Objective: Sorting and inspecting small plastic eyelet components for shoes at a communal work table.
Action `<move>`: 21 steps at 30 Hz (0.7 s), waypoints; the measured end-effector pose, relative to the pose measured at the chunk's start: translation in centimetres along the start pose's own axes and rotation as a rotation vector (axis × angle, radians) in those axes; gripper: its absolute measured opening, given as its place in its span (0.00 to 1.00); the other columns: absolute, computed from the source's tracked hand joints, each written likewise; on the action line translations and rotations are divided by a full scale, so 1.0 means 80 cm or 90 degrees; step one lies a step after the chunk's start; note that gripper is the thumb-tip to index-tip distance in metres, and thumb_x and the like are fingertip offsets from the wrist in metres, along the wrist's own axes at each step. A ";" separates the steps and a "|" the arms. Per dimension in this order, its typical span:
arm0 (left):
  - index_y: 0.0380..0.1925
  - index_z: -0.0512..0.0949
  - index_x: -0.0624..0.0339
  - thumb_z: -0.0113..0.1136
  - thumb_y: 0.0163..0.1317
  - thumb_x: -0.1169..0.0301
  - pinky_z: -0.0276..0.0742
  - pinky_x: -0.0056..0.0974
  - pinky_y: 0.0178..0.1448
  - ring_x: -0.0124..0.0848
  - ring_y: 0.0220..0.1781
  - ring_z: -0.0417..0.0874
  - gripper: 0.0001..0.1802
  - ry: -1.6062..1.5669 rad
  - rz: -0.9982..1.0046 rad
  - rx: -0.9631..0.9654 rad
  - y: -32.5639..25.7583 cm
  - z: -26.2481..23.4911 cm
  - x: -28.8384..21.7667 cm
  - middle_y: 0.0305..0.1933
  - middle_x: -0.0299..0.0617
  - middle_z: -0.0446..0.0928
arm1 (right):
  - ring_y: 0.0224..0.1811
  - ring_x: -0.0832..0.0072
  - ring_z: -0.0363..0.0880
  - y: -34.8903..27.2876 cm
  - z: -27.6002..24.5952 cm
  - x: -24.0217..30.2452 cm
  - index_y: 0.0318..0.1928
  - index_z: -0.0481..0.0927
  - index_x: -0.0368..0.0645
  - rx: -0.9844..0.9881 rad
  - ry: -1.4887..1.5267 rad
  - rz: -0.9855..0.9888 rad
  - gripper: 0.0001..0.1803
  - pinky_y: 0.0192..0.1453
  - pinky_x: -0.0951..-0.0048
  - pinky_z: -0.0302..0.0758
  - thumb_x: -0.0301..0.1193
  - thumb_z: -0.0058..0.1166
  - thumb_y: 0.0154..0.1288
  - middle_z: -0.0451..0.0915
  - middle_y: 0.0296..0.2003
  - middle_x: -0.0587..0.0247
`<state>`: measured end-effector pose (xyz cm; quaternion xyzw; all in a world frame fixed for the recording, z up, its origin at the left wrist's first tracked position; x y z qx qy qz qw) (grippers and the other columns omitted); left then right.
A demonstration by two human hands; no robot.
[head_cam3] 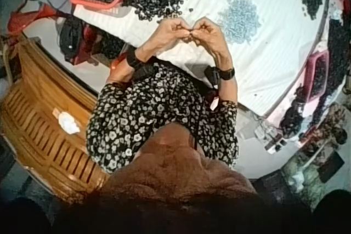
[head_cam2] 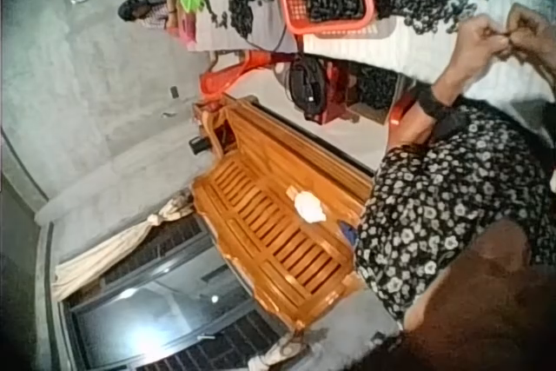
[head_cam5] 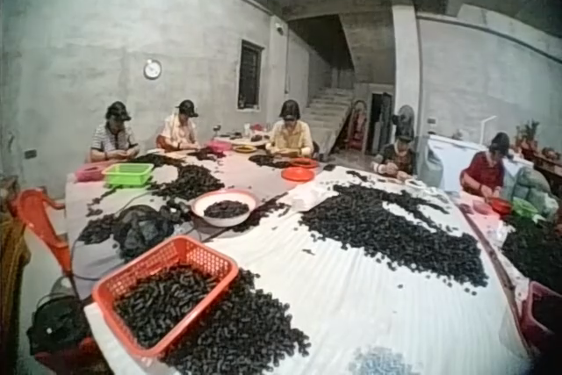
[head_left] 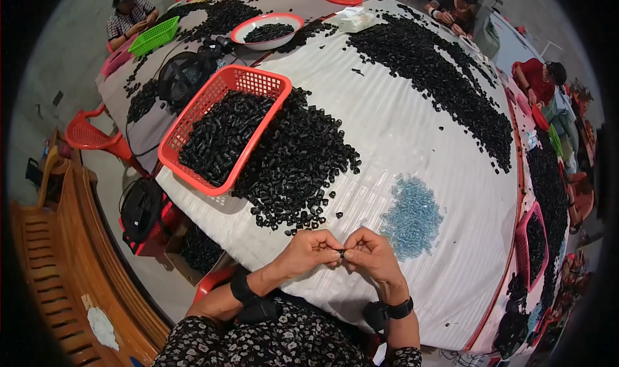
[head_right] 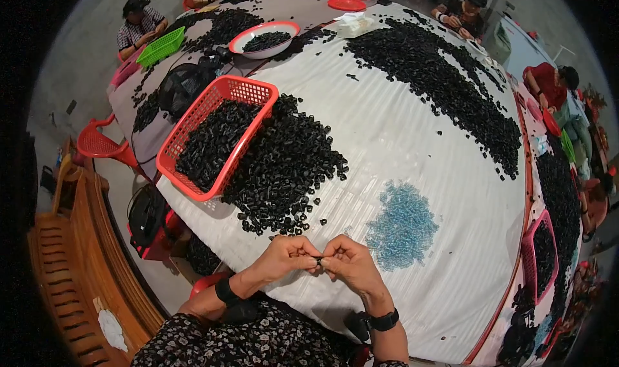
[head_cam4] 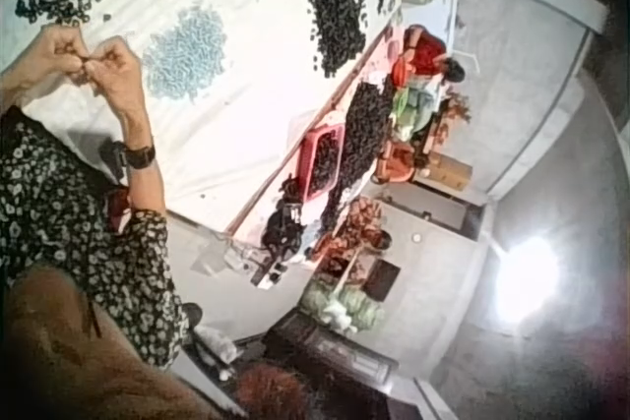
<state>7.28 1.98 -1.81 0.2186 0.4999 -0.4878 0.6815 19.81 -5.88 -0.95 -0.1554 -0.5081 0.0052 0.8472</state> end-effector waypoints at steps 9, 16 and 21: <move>0.37 0.77 0.71 0.58 0.61 0.77 0.80 0.30 0.41 0.27 0.35 0.82 0.07 -0.033 0.001 0.026 -0.023 -0.003 0.007 0.34 0.46 0.80 | 0.19 0.84 0.71 -0.001 0.011 -0.019 0.32 0.74 0.38 0.103 0.044 0.101 0.09 0.22 0.84 0.67 0.26 0.63 0.57 0.74 0.23 0.69; 0.37 0.78 0.70 0.61 0.59 0.78 0.79 0.28 0.41 0.25 0.35 0.81 0.07 -0.030 0.017 0.007 -0.024 -0.008 0.001 0.34 0.43 0.81 | 0.19 0.84 0.70 0.001 0.014 -0.017 0.32 0.74 0.38 0.072 0.026 0.065 0.09 0.22 0.84 0.66 0.25 0.63 0.56 0.74 0.22 0.68; 0.37 0.79 0.68 0.62 0.58 0.78 0.77 0.26 0.41 0.22 0.36 0.80 0.07 0.045 0.023 0.062 -0.029 -0.012 -0.003 0.34 0.41 0.81 | 0.21 0.87 0.66 0.000 0.012 -0.030 0.30 0.73 0.39 0.123 -0.081 0.183 0.10 0.24 0.84 0.64 0.26 0.64 0.54 0.71 0.23 0.73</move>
Point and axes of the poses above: each hand's wrist, its own y-axis towards the middle knuckle, its own z-axis out of the palm, x = y × z, the point moved 5 cm from there along y, towards the middle knuckle
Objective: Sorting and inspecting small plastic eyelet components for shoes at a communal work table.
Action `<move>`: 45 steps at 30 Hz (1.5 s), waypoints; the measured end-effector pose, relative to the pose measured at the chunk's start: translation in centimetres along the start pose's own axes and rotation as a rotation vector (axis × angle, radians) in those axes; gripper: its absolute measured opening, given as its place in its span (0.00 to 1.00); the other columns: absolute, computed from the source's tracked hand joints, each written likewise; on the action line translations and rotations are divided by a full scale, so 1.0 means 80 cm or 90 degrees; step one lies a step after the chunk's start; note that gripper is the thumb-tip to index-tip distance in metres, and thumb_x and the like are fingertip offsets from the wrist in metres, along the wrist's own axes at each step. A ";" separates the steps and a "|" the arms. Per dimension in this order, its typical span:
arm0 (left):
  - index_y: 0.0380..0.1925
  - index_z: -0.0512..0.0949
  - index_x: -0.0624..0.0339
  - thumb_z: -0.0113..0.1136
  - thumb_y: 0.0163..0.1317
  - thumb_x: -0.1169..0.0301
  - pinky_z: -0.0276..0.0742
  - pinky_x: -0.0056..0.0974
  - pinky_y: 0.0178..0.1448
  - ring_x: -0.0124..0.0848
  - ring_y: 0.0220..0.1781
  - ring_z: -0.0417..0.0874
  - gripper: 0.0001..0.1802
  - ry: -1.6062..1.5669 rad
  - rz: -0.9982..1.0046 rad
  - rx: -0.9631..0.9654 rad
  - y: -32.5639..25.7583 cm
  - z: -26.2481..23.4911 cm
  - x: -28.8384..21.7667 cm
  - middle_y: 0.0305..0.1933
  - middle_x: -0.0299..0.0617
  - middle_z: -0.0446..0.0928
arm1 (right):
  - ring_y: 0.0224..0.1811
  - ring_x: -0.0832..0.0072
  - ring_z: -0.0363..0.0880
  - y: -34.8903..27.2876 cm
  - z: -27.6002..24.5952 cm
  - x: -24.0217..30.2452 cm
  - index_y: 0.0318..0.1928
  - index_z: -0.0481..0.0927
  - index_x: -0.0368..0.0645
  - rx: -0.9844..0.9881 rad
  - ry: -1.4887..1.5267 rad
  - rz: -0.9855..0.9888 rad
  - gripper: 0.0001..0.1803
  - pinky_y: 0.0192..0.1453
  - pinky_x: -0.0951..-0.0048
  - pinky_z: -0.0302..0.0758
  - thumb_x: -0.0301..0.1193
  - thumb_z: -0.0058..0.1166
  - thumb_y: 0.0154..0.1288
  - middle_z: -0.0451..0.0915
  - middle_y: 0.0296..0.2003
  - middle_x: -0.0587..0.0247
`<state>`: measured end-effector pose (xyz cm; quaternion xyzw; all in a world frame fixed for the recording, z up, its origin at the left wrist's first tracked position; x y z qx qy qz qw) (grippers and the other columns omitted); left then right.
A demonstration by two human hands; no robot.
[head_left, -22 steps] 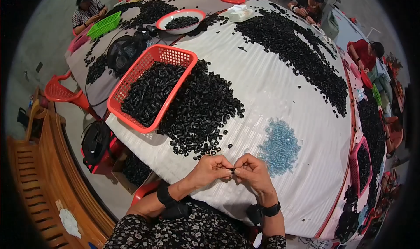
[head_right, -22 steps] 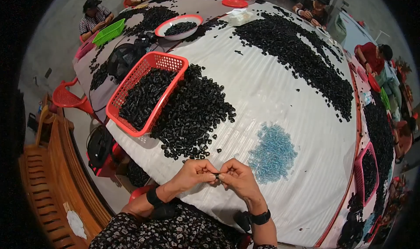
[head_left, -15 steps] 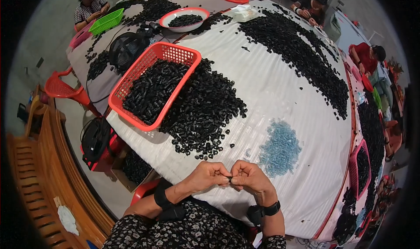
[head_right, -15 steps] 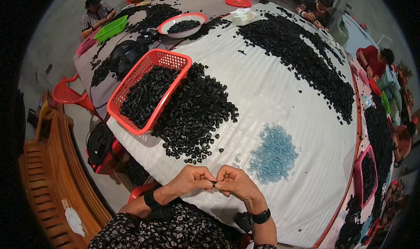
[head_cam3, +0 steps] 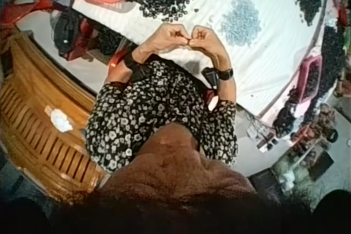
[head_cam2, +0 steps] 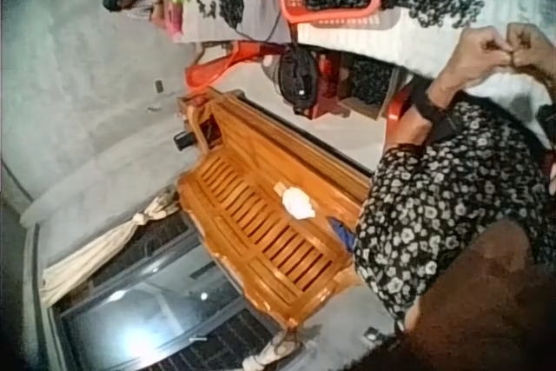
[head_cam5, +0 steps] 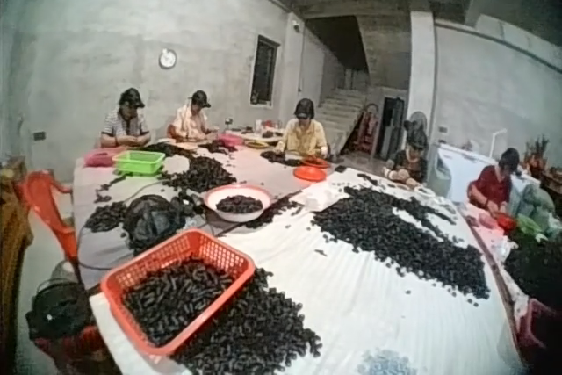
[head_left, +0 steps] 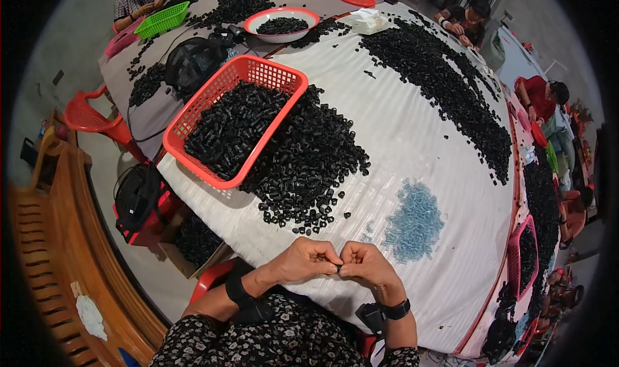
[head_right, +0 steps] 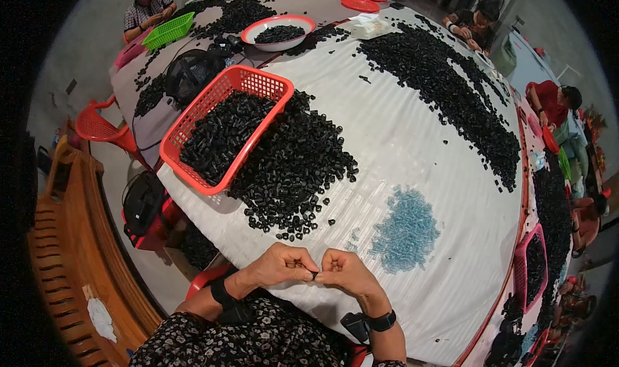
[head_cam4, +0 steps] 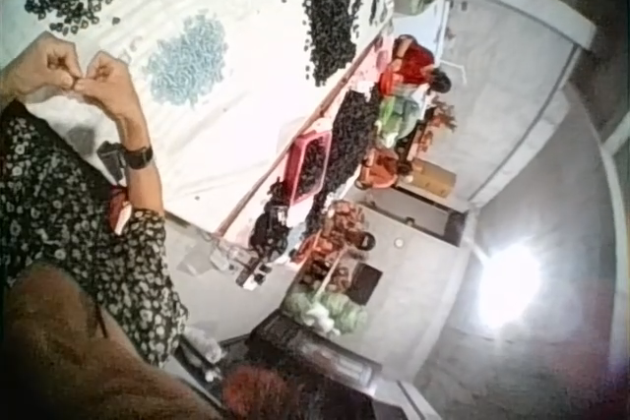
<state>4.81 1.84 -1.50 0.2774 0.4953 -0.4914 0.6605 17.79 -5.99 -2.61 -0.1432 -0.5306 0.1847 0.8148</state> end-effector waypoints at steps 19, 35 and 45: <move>0.38 0.74 0.68 0.56 0.62 0.76 0.79 0.31 0.42 0.26 0.34 0.81 0.07 -0.255 -0.009 0.027 0.005 -0.010 0.034 0.33 0.43 0.78 | 0.33 0.61 0.68 0.041 0.042 0.077 0.33 0.70 0.37 -0.323 -1.090 -0.360 0.07 0.36 0.66 0.68 0.20 0.48 0.51 0.67 0.29 0.54; 0.41 0.74 0.68 0.54 0.64 0.75 0.80 0.31 0.43 0.26 0.35 0.81 0.08 -0.222 0.029 -0.099 0.007 -0.024 0.016 0.34 0.43 0.79 | 0.30 0.85 0.71 0.017 0.005 0.050 0.44 0.74 0.37 -0.311 -0.420 -0.269 0.08 0.33 0.80 0.71 0.23 0.51 0.64 0.74 0.29 0.71; 0.40 0.74 0.68 0.54 0.64 0.77 0.80 0.28 0.42 0.25 0.35 0.81 0.07 -0.173 0.013 -0.155 0.011 -0.021 0.020 0.34 0.42 0.80 | 0.28 0.85 0.72 0.008 0.012 0.036 0.42 0.74 0.37 -0.297 -0.145 -0.243 0.06 0.32 0.82 0.72 0.24 0.50 0.65 0.75 0.29 0.68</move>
Point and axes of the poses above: each hand's wrist, its own y-axis towards the middle knuckle, its own z-axis out of the palm, x = y × z, the point moved 5 cm from there along y, towards the middle knuckle
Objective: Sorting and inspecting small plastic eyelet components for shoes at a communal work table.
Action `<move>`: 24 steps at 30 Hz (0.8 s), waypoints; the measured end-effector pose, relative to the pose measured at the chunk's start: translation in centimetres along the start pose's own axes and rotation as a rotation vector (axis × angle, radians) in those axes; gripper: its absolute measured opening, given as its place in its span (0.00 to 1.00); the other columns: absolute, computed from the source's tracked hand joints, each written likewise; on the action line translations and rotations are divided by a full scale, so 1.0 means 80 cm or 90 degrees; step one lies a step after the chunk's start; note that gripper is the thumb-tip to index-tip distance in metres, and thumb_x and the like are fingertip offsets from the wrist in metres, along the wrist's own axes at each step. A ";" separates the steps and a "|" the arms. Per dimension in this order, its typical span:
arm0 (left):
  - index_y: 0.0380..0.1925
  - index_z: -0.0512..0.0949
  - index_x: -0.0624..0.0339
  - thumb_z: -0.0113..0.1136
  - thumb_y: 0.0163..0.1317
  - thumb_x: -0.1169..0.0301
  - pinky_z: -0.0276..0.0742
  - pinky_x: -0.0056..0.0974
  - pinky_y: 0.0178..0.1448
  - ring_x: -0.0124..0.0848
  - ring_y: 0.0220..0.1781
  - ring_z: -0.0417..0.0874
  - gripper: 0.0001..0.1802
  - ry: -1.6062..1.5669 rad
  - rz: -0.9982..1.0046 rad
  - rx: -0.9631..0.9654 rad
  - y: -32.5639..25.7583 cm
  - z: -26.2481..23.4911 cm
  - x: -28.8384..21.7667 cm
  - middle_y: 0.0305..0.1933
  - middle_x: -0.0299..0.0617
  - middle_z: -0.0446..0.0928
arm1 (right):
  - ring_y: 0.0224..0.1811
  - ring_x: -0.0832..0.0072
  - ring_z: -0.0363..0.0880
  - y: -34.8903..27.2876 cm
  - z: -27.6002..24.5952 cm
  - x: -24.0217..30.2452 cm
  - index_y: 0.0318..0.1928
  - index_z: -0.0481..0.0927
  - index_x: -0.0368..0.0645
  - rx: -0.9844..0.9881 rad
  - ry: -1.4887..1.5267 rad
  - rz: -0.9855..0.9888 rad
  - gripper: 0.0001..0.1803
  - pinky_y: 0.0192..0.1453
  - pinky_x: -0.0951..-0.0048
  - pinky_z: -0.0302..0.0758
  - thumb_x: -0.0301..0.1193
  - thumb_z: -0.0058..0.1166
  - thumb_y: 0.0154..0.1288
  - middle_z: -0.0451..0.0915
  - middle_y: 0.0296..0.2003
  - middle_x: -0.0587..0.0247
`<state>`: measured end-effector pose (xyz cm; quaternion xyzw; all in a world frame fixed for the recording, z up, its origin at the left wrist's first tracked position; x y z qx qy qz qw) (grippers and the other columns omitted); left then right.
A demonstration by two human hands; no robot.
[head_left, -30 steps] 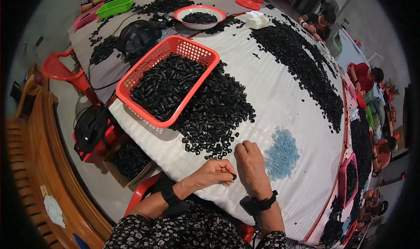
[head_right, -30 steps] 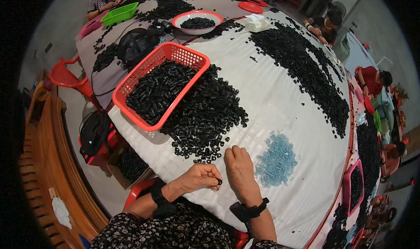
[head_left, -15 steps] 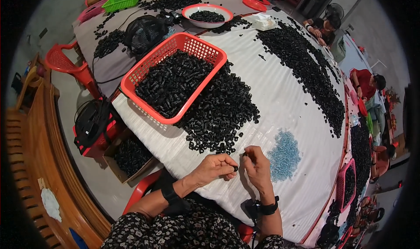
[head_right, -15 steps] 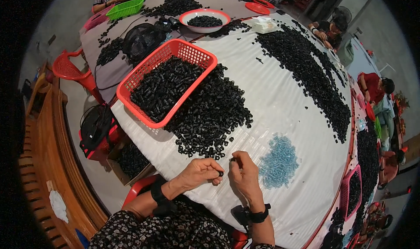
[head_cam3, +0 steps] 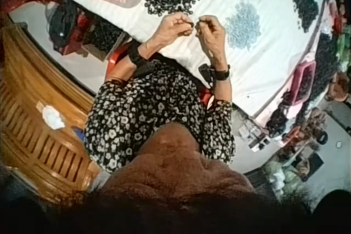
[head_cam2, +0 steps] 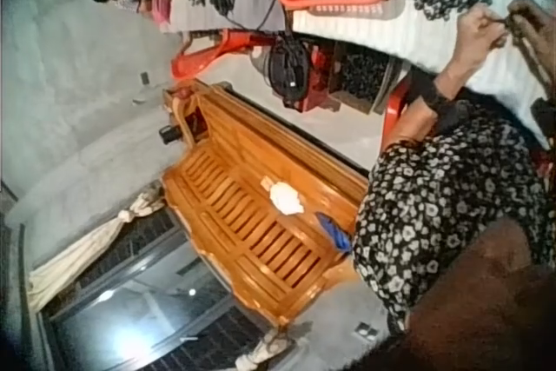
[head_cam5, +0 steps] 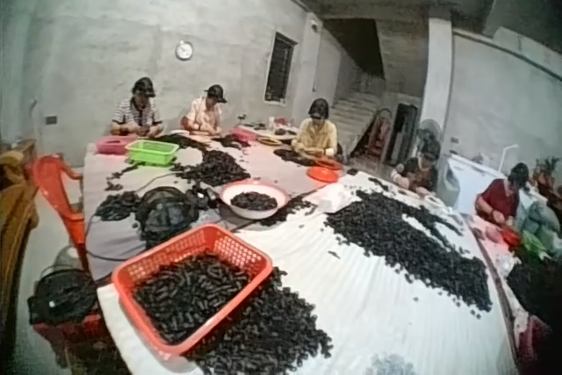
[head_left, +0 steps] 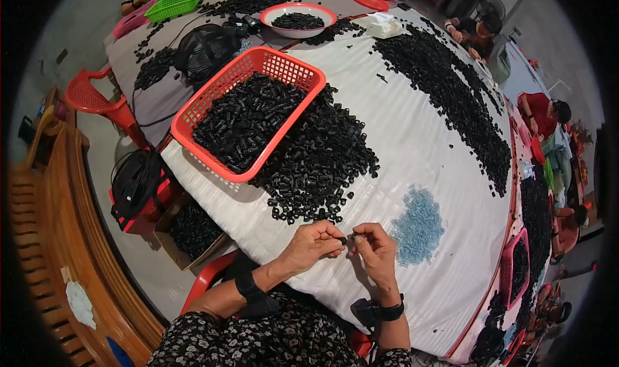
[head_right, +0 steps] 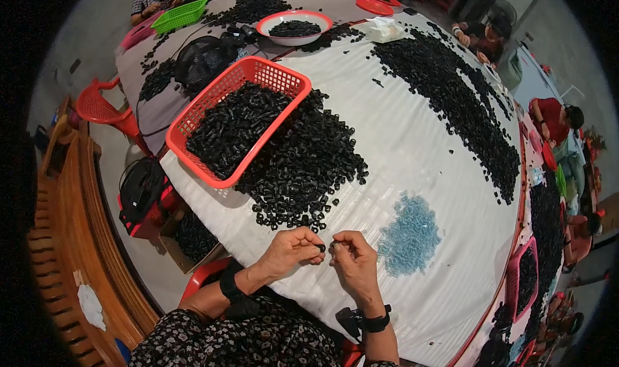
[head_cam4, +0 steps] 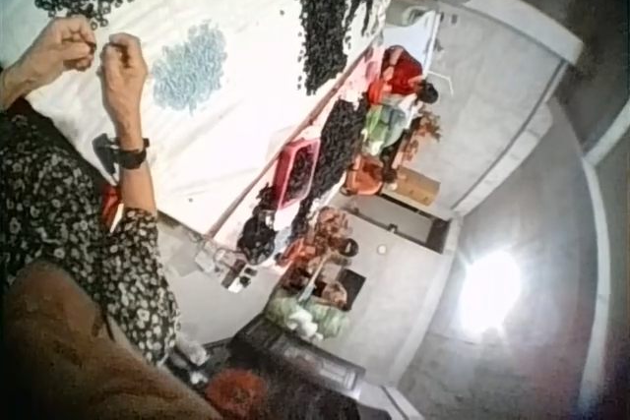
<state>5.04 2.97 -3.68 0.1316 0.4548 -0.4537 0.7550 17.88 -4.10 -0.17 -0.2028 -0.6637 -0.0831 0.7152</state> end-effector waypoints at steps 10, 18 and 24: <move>0.40 0.74 0.68 0.55 0.63 0.77 0.80 0.26 0.42 0.23 0.35 0.81 0.07 0.059 -0.017 -0.032 0.003 0.005 0.004 0.34 0.41 0.79 | 0.25 0.87 0.70 -0.009 -0.001 -0.007 0.42 0.74 0.37 0.030 -0.086 -0.037 0.06 0.29 0.83 0.69 0.24 0.47 0.66 0.74 0.27 0.70; 0.39 0.75 0.69 0.55 0.63 0.77 0.80 0.26 0.42 0.23 0.34 0.80 0.06 0.135 0.033 -0.035 0.004 0.001 0.010 0.34 0.41 0.79 | 0.30 0.65 0.76 -0.014 0.012 0.019 0.42 0.73 0.37 0.028 -0.361 -0.189 0.07 0.35 0.68 0.72 0.21 0.47 0.63 0.74 0.30 0.55; 0.33 0.75 0.69 0.58 0.61 0.78 0.77 0.26 0.36 0.21 0.31 0.79 0.04 0.226 0.078 -0.096 0.004 0.005 0.005 0.30 0.39 0.79 | 0.33 0.58 0.71 -0.018 0.031 0.021 0.46 0.69 0.33 0.030 -0.601 -0.423 0.17 0.36 0.64 0.70 0.18 0.50 0.52 0.70 0.31 0.53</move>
Point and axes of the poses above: each hand's wrist, its own y-axis towards the middle knuckle, its own z-axis out of the palm, x = y × z, the point moved 5 cm from there along y, towards the middle knuckle
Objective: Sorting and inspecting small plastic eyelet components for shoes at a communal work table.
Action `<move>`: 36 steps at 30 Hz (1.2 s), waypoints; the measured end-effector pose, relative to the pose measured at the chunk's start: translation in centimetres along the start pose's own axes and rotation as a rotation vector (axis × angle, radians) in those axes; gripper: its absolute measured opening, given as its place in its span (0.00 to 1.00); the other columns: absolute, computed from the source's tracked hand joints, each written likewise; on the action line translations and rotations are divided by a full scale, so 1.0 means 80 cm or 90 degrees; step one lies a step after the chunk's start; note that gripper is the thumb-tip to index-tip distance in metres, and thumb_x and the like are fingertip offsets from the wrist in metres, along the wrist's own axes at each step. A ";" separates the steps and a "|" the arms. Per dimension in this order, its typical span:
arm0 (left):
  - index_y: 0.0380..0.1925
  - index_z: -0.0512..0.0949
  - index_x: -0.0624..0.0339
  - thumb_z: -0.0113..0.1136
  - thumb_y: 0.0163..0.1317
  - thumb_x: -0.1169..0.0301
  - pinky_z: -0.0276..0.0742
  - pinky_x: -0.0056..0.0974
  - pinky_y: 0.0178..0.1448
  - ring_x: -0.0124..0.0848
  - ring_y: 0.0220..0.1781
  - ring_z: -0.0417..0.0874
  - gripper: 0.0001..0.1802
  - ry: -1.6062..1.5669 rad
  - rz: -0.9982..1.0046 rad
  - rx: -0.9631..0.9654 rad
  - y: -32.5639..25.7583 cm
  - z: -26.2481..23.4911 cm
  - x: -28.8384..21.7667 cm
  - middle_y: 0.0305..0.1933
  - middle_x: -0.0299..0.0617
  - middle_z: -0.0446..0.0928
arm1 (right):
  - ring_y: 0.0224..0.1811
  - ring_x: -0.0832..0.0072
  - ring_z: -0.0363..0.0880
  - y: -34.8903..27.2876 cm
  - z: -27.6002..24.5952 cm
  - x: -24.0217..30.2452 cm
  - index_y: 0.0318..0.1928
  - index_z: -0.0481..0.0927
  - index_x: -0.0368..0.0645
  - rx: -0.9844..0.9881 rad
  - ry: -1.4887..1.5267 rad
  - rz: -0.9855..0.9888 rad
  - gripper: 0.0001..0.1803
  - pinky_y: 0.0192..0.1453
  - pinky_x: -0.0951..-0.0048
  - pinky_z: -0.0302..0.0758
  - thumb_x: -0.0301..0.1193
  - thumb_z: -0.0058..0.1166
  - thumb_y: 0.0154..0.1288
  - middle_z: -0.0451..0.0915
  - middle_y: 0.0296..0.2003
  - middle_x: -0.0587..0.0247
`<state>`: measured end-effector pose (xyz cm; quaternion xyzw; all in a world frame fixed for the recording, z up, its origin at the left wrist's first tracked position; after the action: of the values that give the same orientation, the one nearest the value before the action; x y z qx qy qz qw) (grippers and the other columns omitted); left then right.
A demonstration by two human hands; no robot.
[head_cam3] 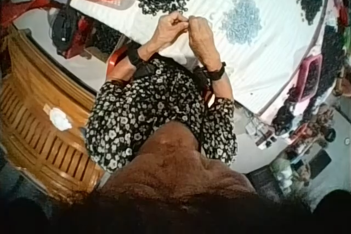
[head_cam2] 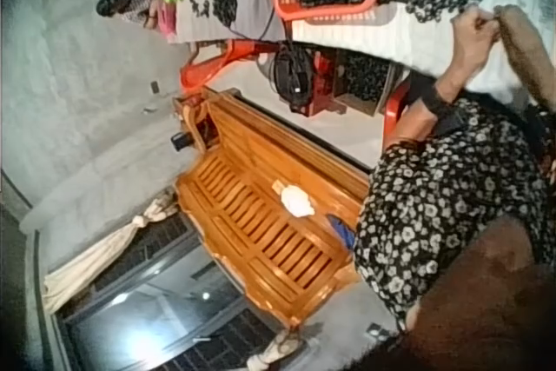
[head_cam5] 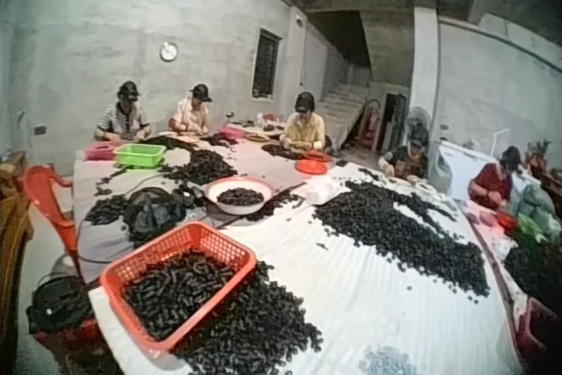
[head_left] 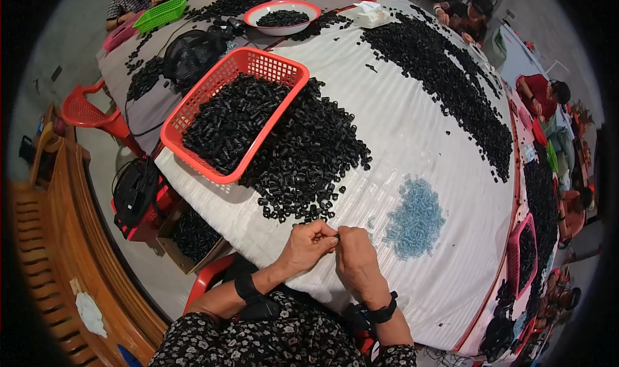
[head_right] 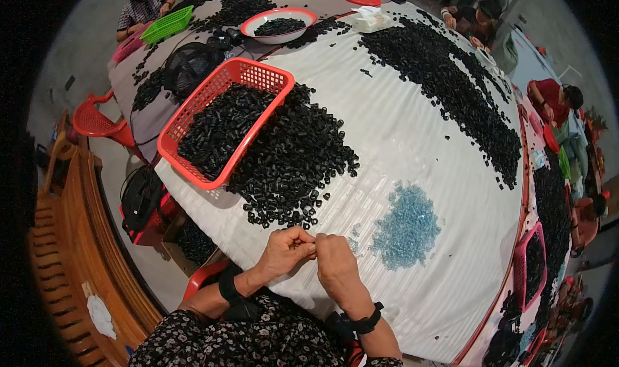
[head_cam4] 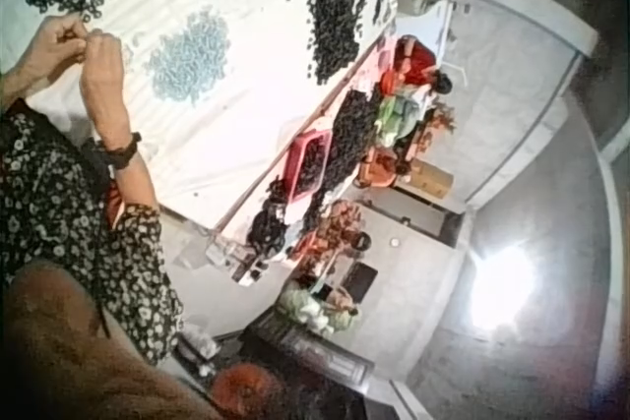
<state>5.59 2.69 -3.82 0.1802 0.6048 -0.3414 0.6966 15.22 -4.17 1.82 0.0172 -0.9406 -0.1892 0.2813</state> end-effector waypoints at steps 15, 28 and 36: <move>0.23 0.75 0.67 0.61 0.54 0.78 0.69 0.27 0.27 0.17 0.25 0.73 0.05 0.159 0.056 -0.108 -0.008 0.011 -0.014 0.20 0.37 0.76 | 0.26 0.66 0.68 -0.013 0.016 0.009 0.42 0.70 0.34 -0.034 -0.159 0.001 0.23 0.28 0.68 0.67 0.23 0.55 0.40 0.67 0.24 0.60; 0.24 0.74 0.66 0.57 0.57 0.80 0.70 0.25 0.27 0.17 0.24 0.73 0.04 0.074 0.045 -0.121 -0.012 0.010 -0.017 0.23 0.35 0.77 | 0.28 0.62 0.74 -0.017 0.016 0.002 0.43 0.71 0.36 -0.103 -0.017 0.086 0.22 0.31 0.65 0.71 0.26 0.62 0.45 0.72 0.28 0.56; 0.27 0.73 0.69 0.56 0.58 0.82 0.72 0.24 0.29 0.20 0.25 0.76 0.02 -0.113 -0.091 -0.070 -0.014 0.007 -0.009 0.26 0.41 0.78 | 0.28 0.61 0.73 -0.018 0.013 0.004 0.42 0.72 0.36 -0.085 -0.011 0.096 0.20 0.30 0.65 0.71 0.25 0.59 0.46 0.72 0.26 0.55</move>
<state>5.22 1.70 -2.84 0.0672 0.5702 -0.3713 0.7297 14.28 -5.15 0.63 -0.0738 -0.9269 -0.2300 0.2872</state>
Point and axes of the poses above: each hand's wrist, its own y-axis towards the middle knuckle, its own z-axis out of the palm, x = y × z, the point moved 5 cm from there along y, towards the middle knuckle
